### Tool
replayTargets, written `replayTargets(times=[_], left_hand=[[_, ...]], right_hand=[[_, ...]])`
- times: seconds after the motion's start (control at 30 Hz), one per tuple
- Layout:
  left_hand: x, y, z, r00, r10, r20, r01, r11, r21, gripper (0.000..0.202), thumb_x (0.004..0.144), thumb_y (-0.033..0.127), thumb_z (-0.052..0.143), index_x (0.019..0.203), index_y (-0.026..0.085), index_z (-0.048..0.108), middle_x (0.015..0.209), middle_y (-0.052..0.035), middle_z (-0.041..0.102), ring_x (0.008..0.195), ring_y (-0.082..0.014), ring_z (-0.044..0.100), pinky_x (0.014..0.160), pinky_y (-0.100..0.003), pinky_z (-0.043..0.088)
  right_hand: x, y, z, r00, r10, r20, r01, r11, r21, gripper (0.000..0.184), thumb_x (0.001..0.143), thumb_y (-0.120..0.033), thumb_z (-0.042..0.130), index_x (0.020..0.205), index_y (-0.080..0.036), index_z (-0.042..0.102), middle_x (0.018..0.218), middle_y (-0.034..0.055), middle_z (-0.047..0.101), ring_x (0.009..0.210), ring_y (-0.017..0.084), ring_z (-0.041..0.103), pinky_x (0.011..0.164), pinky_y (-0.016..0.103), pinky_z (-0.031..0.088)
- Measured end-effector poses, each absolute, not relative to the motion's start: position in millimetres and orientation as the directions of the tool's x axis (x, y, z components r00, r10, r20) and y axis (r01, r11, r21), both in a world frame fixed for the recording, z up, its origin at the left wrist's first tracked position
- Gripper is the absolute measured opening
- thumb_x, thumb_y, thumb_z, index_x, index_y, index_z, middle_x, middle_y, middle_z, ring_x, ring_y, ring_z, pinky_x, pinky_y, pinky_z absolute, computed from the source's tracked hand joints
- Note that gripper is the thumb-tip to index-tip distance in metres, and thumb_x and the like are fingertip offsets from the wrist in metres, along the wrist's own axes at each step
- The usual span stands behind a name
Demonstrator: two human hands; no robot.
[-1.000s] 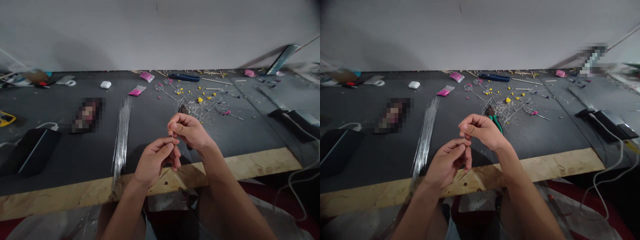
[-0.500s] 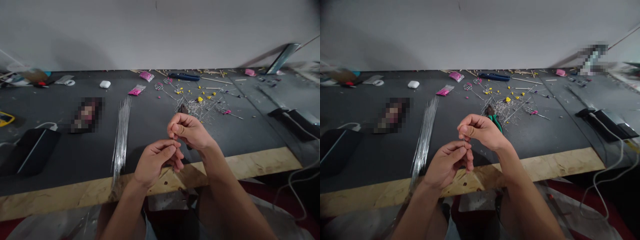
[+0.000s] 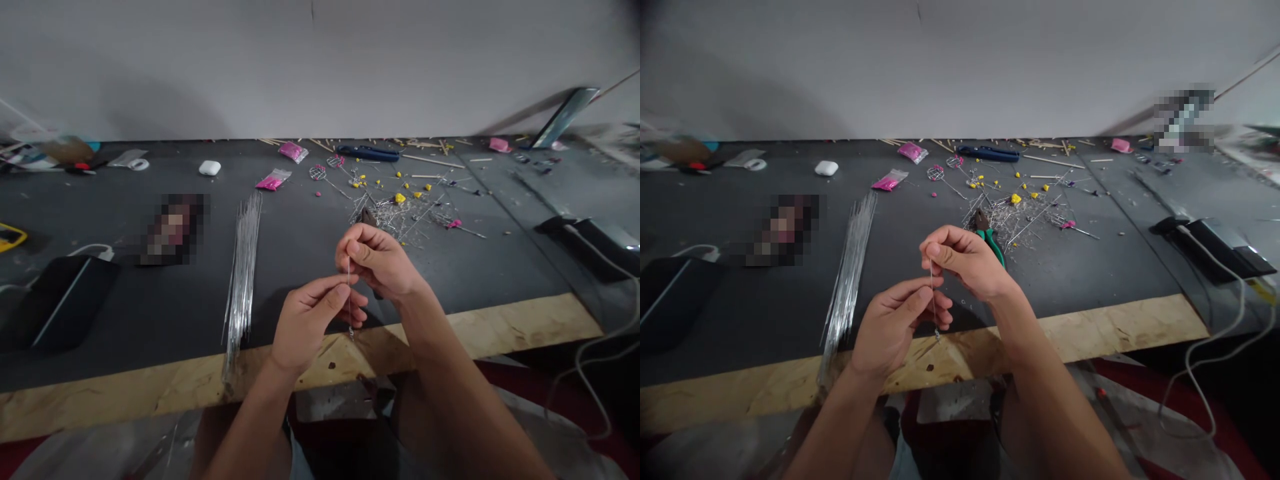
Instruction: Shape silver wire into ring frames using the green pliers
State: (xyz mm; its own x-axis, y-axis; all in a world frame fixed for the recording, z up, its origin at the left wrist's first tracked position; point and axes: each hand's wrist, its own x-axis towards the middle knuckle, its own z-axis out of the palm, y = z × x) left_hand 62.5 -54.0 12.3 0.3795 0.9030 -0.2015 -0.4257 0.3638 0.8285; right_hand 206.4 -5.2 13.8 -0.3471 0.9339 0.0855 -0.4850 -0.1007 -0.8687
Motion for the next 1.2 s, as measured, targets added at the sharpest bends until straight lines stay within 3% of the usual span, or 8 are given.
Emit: replayTargets(times=[0.17, 0.47, 0.6, 0.8, 0.93, 1.07, 1.2], left_hand=[[62, -52, 12, 0.283, 0.931, -0.231, -0.347, 0.324, 0.88, 0.029, 0.084, 0.035, 0.054, 0.074, 0.012, 0.069, 0.069, -0.006, 0.07, 0.058, -0.0153, 0.065, 0.057, -0.028, 0.053], [65, -51, 11, 0.404, 0.853, -0.332, -0.325, 0.472, 0.819, 0.022, 0.079, 0.035, 0.061, 0.086, 0.014, 0.065, 0.07, -0.0031, 0.067, 0.059, -0.0141, 0.064, 0.055, -0.028, 0.053], [62, -50, 10, 0.327, 0.879, -0.346, -0.284, 0.441, 0.851, 0.021, 0.079, 0.034, 0.061, 0.086, 0.015, 0.065, 0.065, -0.0006, 0.064, 0.05, -0.0107, 0.059, 0.044, -0.022, 0.047], [53, -50, 11, 0.177, 0.951, -0.253, -0.04, 0.264, 0.964, 0.022, 0.082, 0.036, 0.057, 0.086, 0.016, 0.067, 0.067, -0.0001, 0.062, 0.043, -0.0068, 0.051, 0.037, -0.018, 0.037], [52, -51, 8, 0.143, 0.967, -0.212, 0.038, 0.209, 0.977, 0.025, 0.083, 0.039, 0.056, 0.09, 0.018, 0.067, 0.055, 0.0043, 0.053, 0.038, -0.0048, 0.041, 0.037, -0.018, 0.029], [52, -52, 2, 0.093, 0.984, -0.152, 0.06, 0.146, 0.987, 0.026, 0.083, 0.04, 0.055, 0.091, 0.019, 0.066, 0.05, 0.0064, 0.044, 0.042, -0.0067, 0.037, 0.042, -0.019, 0.031], [51, -53, 1, 0.048, 0.997, -0.06, 0.184, 0.05, 0.982, 0.024, 0.083, 0.039, 0.054, 0.092, 0.02, 0.067, 0.061, 0.0026, 0.055, 0.053, -0.0103, 0.047, 0.052, -0.021, 0.038]], right_hand=[[205, -6, 11, -0.33, 0.941, 0.078, -0.462, -0.089, -0.883, 0.01, 0.078, -0.03, 0.067, 0.078, -0.02, 0.064, 0.063, -0.0038, 0.06, 0.054, 0.007, 0.05, 0.049, 0.019, 0.04], [202, -2, 5, -0.135, 0.99, 0.05, -0.481, -0.021, -0.877, 0.009, 0.078, -0.03, 0.067, 0.08, -0.023, 0.062, 0.066, -0.0051, 0.06, 0.054, 0.006, 0.05, 0.052, 0.019, 0.04], [198, -3, 5, -0.15, 0.988, 0.02, -0.488, -0.056, -0.871, 0.01, 0.079, -0.031, 0.065, 0.084, -0.023, 0.064, 0.068, -0.004, 0.062, 0.055, 0.006, 0.051, 0.051, 0.019, 0.041], [193, -7, 3, -0.257, 0.966, -0.002, -0.43, -0.116, -0.895, 0.008, 0.077, -0.027, 0.067, 0.079, -0.019, 0.065, 0.073, -0.0009, 0.064, 0.061, 0.007, 0.054, 0.058, 0.021, 0.047], [192, -8, 2, -0.243, 0.97, 0.006, -0.439, -0.104, -0.892, 0.009, 0.077, -0.028, 0.067, 0.079, -0.02, 0.064, 0.072, -0.0012, 0.065, 0.061, 0.007, 0.055, 0.06, 0.022, 0.047], [192, -9, 0, -0.235, 0.972, 0.006, -0.425, -0.097, -0.9, 0.01, 0.076, -0.029, 0.068, 0.078, -0.02, 0.064, 0.071, -0.0015, 0.065, 0.064, 0.009, 0.057, 0.063, 0.023, 0.047], [191, -10, -2, -0.262, 0.964, 0.049, -0.389, -0.059, -0.919, 0.007, 0.077, -0.027, 0.067, 0.079, -0.02, 0.065, 0.073, -0.0012, 0.064, 0.068, 0.009, 0.057, 0.064, 0.023, 0.045]])
